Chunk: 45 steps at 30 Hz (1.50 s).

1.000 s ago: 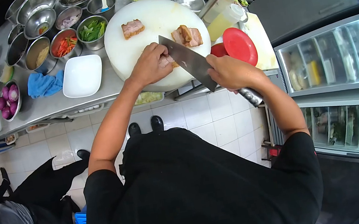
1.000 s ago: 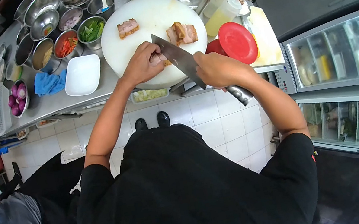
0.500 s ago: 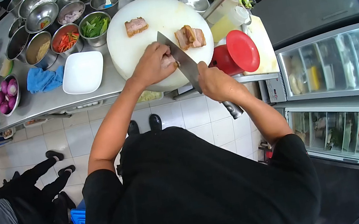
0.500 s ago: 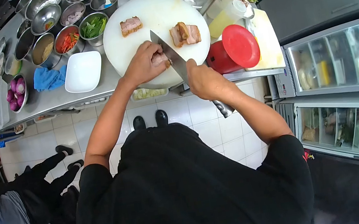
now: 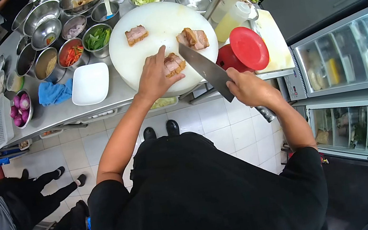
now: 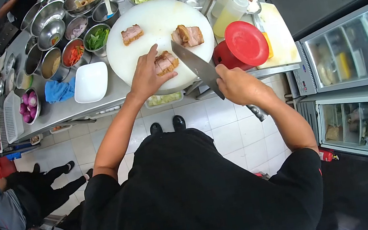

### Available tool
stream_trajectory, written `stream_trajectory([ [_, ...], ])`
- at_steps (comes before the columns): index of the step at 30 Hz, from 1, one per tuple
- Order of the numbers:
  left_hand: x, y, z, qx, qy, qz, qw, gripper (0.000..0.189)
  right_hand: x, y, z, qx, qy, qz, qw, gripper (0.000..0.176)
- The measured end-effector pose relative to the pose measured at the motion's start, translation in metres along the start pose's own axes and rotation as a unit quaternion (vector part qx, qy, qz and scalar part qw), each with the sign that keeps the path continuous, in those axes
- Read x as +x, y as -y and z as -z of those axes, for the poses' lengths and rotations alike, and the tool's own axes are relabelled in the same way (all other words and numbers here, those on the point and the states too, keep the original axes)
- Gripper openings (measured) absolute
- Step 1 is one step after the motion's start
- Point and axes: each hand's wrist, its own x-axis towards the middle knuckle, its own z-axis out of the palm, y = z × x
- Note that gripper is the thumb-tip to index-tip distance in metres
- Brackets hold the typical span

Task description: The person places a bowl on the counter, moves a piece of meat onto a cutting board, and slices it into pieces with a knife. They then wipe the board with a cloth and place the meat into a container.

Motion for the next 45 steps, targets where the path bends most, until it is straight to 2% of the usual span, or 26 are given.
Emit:
stream_trajectory([
  [4, 0.002, 0.007, -0.012, -0.017, -0.005, 0.026, 1.000, 0.094, 0.003, -0.004, -0.006, 0.007, 0.028, 0.016, 0.999, 0.022],
  [10, 0.020, 0.014, 0.014, -0.032, 0.000, 0.065, 0.997, 0.086, 0.020, -0.001, -0.014, 0.044, -0.008, 0.065, 0.997, 0.023],
  [13, 0.056, 0.044, 0.037, -0.025, -0.057, -0.025, 0.998, 0.086, 0.047, 0.010, -0.009, 0.042, -0.064, 0.130, 0.989, 0.023],
  [14, 0.069, 0.052, 0.050, -0.021, -0.022, 0.007, 0.999, 0.088, 0.066, 0.007, -0.012, 0.046, -0.065, 0.131, 0.988, 0.023],
  [16, 0.089, 0.064, 0.070, -0.026, -0.012, 0.007, 1.000, 0.090, 0.099, 0.005, -0.017, 0.014, -0.179, 0.251, 0.951, 0.026],
  [17, 0.096, 0.071, 0.075, -0.024, -0.010, 0.005, 1.000, 0.090, 0.104, 0.010, -0.013, 0.017, -0.180, 0.252, 0.951, 0.026],
  [19, 0.105, 0.083, 0.080, 0.016, -0.012, -0.016, 1.000, 0.092, 0.102, 0.038, 0.003, 0.105, -0.059, 0.127, 0.985, 0.029],
  [23, 0.106, 0.085, 0.082, 0.028, -0.001, 0.013, 1.000, 0.090, 0.107, 0.048, 0.004, 0.124, -0.059, 0.111, 0.984, 0.022],
  [25, 0.105, 0.092, 0.081, 0.013, 0.015, 0.039, 0.999, 0.098, 0.112, 0.047, 0.001, 0.125, -0.051, 0.113, 0.984, 0.022],
  [28, 0.103, 0.102, 0.073, -0.013, 0.044, 0.052, 0.998, 0.101, 0.119, 0.047, -0.003, 0.134, -0.040, 0.105, 0.985, 0.023],
  [35, 0.072, 0.103, 0.074, 0.045, -0.036, 0.016, 0.998, 0.101, 0.110, 0.036, -0.005, 0.143, -0.042, 0.051, 0.988, 0.025],
  [37, 0.064, 0.101, 0.072, -0.129, -0.049, 0.147, 0.980, 0.101, 0.119, 0.030, -0.015, 0.102, -0.066, 0.105, 0.987, 0.026],
  [40, 0.068, 0.102, 0.068, -0.147, -0.044, 0.161, 0.975, 0.101, 0.114, 0.040, -0.015, 0.112, -0.028, 0.106, 0.988, 0.027],
  [41, 0.068, 0.103, 0.068, -0.150, -0.040, 0.156, 0.976, 0.101, 0.110, 0.040, -0.015, 0.106, -0.041, 0.102, 0.988, 0.026],
  [43, 0.064, 0.092, 0.072, 0.011, -0.102, 0.090, 0.991, 0.093, 0.098, 0.027, -0.016, 0.115, -0.077, 0.083, 0.987, 0.025],
  [44, 0.061, 0.083, 0.072, 0.008, -0.099, 0.085, 0.991, 0.093, 0.090, 0.020, -0.017, 0.122, -0.107, 0.072, 0.984, 0.024],
  [45, 0.058, 0.070, 0.075, 0.056, -0.121, 0.024, 0.991, 0.087, 0.080, 0.013, -0.017, 0.124, -0.110, 0.068, 0.984, 0.024],
])
